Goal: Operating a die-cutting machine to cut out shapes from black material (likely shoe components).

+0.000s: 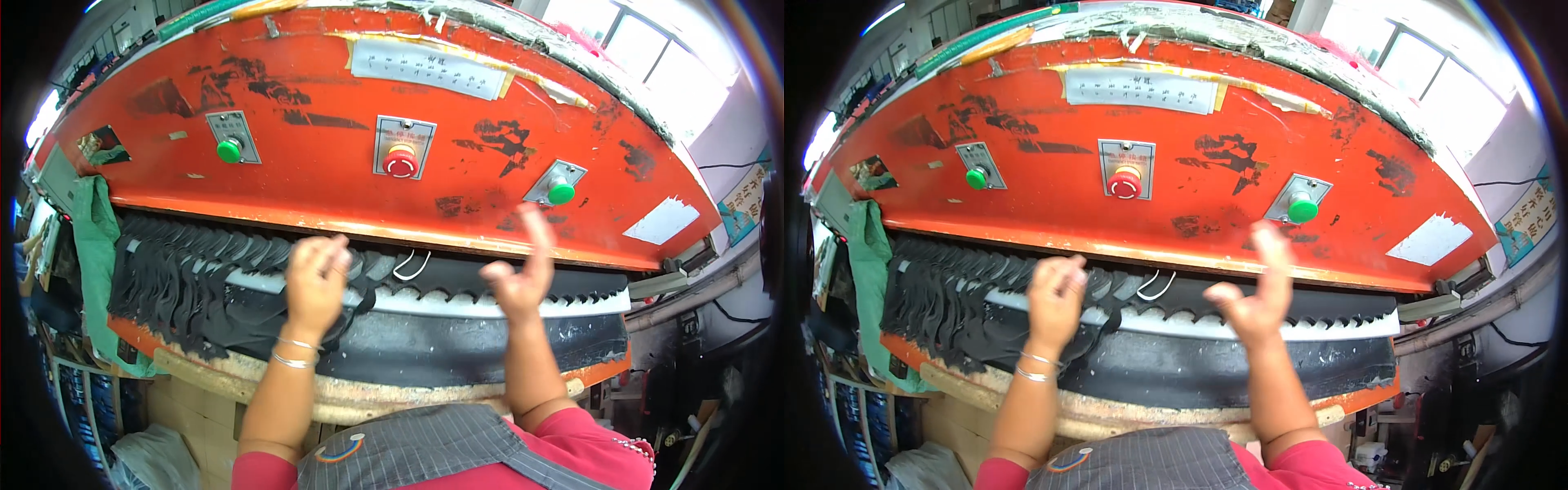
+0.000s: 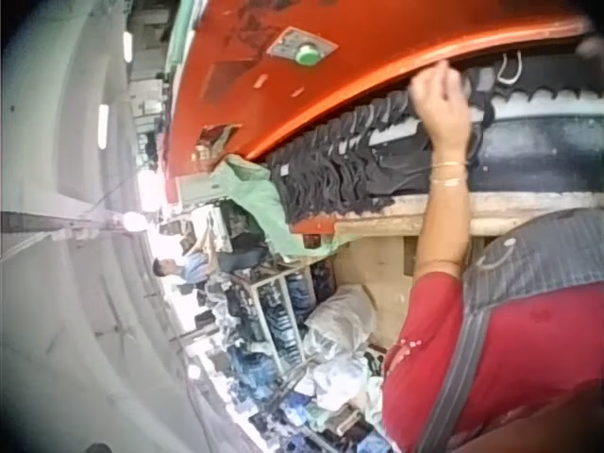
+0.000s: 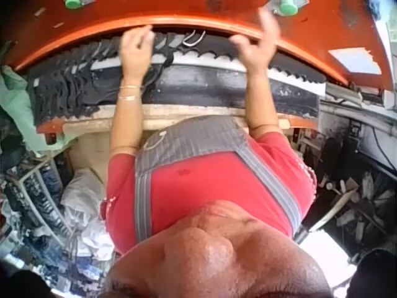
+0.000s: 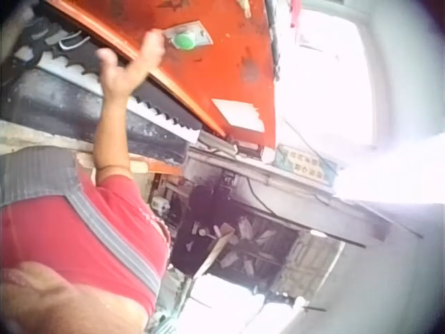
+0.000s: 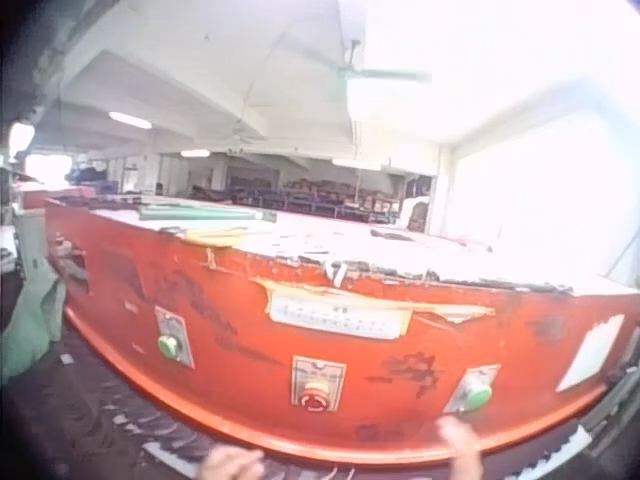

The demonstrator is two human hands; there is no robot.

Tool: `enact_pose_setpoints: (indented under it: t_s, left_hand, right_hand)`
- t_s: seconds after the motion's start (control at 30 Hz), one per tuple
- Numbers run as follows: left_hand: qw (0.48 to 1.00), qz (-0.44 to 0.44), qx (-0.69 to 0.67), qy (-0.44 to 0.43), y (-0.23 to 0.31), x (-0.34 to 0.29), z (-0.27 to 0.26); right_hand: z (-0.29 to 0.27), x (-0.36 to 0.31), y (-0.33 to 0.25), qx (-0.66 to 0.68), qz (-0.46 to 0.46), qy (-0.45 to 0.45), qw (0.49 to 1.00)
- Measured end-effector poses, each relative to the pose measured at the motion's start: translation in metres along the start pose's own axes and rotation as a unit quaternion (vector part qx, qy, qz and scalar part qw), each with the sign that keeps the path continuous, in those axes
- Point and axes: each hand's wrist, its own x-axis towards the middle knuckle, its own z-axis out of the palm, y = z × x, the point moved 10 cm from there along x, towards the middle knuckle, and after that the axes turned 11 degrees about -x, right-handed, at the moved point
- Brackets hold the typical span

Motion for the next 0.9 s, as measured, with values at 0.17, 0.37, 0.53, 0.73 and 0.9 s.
enact_pose_setpoints:
  t_s: [0.17, 0.37, 0.53, 0.73, 0.9]
  left_hand:
    - [0.933, 0.219, 0.086, 0.273, 0.071, 0.061, -0.099]
    - [0.961, 0.127, 0.232, 0.085, 0.046, 0.134, -0.097]
    - [0.996, 0.032, 0.075, 0.046, 0.025, 0.042, -0.061]
    - [0.945, -0.035, 0.153, -0.286, 0.035, -0.109, 0.06]
    - [0.941, 0.018, 0.219, -0.258, 0.046, -0.119, 0.063]
  right_hand:
    - [-0.088, 0.076, -0.017, -0.101, -0.11, 0.289, 0.946]
    - [-0.051, 0.115, -0.014, -0.227, -0.113, 0.284, 0.925]
    - [-0.017, 0.037, -0.018, -0.029, -0.119, 0.102, 0.987]
    - [0.026, -0.108, -0.072, 0.017, -0.054, -0.356, 0.933]
    - [0.03, -0.149, -0.062, -0.168, -0.04, -0.389, 0.905]
